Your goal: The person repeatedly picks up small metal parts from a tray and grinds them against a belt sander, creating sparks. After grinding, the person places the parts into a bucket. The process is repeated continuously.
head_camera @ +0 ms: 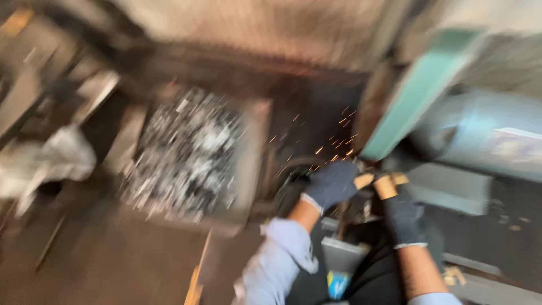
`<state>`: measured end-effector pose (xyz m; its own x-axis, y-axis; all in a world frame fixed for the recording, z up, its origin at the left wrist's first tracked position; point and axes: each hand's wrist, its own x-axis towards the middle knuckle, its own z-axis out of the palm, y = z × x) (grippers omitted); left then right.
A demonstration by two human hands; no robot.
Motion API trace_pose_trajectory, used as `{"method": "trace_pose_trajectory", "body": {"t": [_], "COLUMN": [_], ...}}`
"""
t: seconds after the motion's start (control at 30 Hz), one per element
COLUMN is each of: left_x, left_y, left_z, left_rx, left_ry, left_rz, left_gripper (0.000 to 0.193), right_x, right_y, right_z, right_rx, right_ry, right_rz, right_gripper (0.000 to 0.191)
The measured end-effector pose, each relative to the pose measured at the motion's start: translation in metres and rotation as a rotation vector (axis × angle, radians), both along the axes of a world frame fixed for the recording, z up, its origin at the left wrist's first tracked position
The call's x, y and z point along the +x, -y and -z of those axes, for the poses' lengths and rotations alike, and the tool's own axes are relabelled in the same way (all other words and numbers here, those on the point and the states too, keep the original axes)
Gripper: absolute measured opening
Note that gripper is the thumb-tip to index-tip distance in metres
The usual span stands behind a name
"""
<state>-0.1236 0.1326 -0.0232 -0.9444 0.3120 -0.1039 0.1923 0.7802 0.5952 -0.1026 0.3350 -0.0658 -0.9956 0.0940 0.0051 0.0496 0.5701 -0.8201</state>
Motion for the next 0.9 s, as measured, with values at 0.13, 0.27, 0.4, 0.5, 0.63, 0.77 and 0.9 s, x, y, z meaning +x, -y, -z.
{"method": "trace_pose_trajectory", "body": {"t": [0.13, 0.27, 0.4, 0.5, 0.63, 0.77, 0.9], "left_x": [0.076, 0.135, 0.153, 0.15, 0.138, 0.123, 0.118], "left_y": [0.114, 0.205, 0.22, 0.185, 0.106, 0.035, -0.02], "left_z": [0.002, 0.031, 0.028, 0.007, -0.037, -0.04, 0.002], "left_rx": [0.057, -0.665, -0.525, -0.115, 0.597, 0.199, 0.443], "left_ry": [-0.576, -0.036, -0.096, -0.56, -0.104, 0.165, -0.363], "left_rz": [-0.169, -0.211, -0.315, -0.491, -0.491, -0.215, -0.353], "left_gripper": [0.035, 0.023, 0.021, 0.028, 0.056, 0.069, 0.065], "right_x": [0.029, 0.048, 0.074, 0.084, 0.083, 0.07, 0.068], "right_y": [-0.004, 0.013, 0.044, 0.058, 0.06, 0.036, -0.001], "right_z": [0.003, -0.001, -0.009, -0.01, 0.002, 0.003, -0.01], "right_rx": [-0.272, -0.285, -0.091, 0.024, -0.353, -0.84, -0.939], "right_ry": [0.15, 0.268, 0.39, 0.218, 0.378, 0.493, 0.441], "right_rz": [-0.093, -0.353, -0.528, -0.607, -0.421, -0.482, -0.138], "right_gripper": [0.045, 0.044, 0.052, 0.055, 0.055, 0.044, 0.037]}}
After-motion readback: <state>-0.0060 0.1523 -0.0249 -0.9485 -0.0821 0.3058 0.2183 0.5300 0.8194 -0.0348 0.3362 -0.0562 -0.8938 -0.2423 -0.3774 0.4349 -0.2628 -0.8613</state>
